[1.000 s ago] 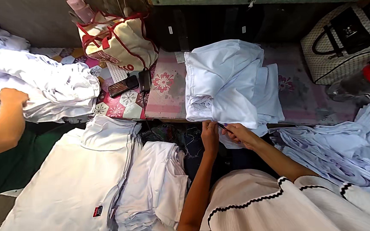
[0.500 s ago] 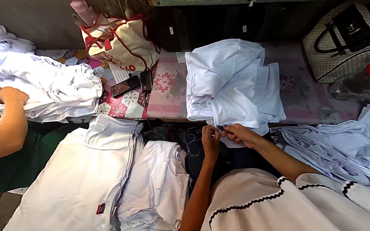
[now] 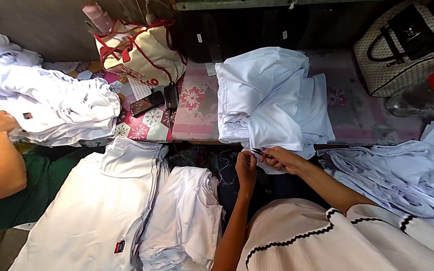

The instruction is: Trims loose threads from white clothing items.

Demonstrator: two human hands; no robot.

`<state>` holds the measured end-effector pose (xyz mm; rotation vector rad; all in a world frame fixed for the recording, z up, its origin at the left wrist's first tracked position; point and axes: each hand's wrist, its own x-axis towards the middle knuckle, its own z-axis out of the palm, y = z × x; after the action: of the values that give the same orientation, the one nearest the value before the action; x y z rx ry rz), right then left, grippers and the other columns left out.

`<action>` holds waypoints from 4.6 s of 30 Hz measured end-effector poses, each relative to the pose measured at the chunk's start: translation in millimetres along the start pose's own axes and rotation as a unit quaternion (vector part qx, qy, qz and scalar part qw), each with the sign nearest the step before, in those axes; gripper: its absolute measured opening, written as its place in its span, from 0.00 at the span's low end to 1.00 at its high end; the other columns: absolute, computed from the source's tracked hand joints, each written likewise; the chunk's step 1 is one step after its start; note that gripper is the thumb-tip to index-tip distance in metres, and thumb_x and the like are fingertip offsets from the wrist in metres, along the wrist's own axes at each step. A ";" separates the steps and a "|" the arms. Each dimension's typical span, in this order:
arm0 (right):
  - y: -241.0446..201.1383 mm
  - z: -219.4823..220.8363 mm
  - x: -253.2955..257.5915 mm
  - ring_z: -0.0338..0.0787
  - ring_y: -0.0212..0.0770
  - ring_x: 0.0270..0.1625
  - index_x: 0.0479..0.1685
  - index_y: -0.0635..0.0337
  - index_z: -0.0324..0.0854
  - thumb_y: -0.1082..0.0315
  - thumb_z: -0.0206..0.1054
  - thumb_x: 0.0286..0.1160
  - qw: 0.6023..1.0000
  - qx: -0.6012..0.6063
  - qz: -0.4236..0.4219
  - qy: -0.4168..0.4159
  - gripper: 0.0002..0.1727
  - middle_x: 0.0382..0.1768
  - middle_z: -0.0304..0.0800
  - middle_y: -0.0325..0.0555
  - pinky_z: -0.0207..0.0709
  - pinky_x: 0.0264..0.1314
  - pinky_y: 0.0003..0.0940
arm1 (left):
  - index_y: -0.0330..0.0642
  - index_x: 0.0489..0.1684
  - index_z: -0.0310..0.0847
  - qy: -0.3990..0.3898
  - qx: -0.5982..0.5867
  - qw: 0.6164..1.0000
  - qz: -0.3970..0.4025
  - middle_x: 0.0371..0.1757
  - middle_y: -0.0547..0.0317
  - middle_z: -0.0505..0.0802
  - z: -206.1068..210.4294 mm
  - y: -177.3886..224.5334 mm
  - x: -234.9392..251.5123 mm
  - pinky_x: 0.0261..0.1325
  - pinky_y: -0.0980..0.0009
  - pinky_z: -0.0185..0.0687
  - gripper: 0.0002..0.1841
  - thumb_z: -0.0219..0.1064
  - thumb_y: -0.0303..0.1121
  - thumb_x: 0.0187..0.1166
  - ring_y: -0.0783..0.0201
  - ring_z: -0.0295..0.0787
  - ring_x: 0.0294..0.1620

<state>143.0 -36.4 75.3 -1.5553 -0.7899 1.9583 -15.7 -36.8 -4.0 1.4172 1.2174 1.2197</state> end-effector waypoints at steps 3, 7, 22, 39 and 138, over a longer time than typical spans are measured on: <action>1.0 1.6 7.0 0.55 0.22 0.10 0.37 0.55 0.79 0.54 0.46 0.96 1.000 0.004 -0.007 0.007 0.22 0.11 0.57 0.25 0.51 0.14 0.17 | 0.23 0.41 0.81 0.009 -0.003 1.000 0.002 0.34 0.49 0.89 -0.6 -4.0 -0.8 0.40 0.78 0.86 0.05 0.64 0.19 0.75 0.71 0.87 0.31; 5.3 0.6 8.0 0.55 0.22 0.11 0.38 0.57 0.79 0.56 0.47 0.96 0.999 0.007 -0.013 0.028 0.21 0.12 0.58 0.25 0.51 0.14 0.17 | 0.24 0.40 0.82 0.017 0.037 0.999 -0.015 0.33 0.51 0.87 -5.3 -7.4 -6.1 0.36 0.80 0.82 0.05 0.66 0.20 0.75 0.73 0.83 0.28; -6.3 -26.6 -55.7 0.71 0.21 0.25 0.49 0.63 0.84 0.61 0.51 0.91 0.926 -0.176 -0.282 0.178 0.17 0.26 0.76 0.30 0.68 0.30 0.20 | 0.29 0.43 0.92 -0.112 0.303 0.943 -0.078 0.48 0.37 0.93 -53.7 -6.9 18.5 0.60 0.40 0.82 0.11 0.66 0.30 0.82 0.40 0.92 0.52; -79.9 -52.1 -95.7 0.91 0.28 0.41 0.78 0.67 0.65 0.66 0.50 0.92 0.766 -0.227 -0.529 0.286 0.21 0.61 0.91 0.43 0.87 0.45 0.29 | 0.46 0.87 0.63 -0.200 -0.256 0.946 0.001 0.81 0.65 0.80 -31.5 116.8 121.8 0.75 0.60 0.81 0.26 0.50 0.43 0.93 0.65 0.83 0.72; -15.6 -59.0 -38.7 0.85 0.70 0.41 0.55 0.79 0.82 0.78 0.65 0.69 0.728 -0.313 -0.387 0.470 0.17 0.41 0.86 0.76 0.74 0.47 0.67 | 0.25 0.20 0.81 0.195 0.044 0.924 0.326 0.32 0.42 0.88 -6.8 75.5 64.0 0.45 0.71 0.85 0.06 0.61 0.11 0.62 0.59 0.87 0.38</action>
<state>209.4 -45.4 102.5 -1.8131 -1.3498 0.1635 -10.3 16.6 79.4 1.7773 1.0899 2.0015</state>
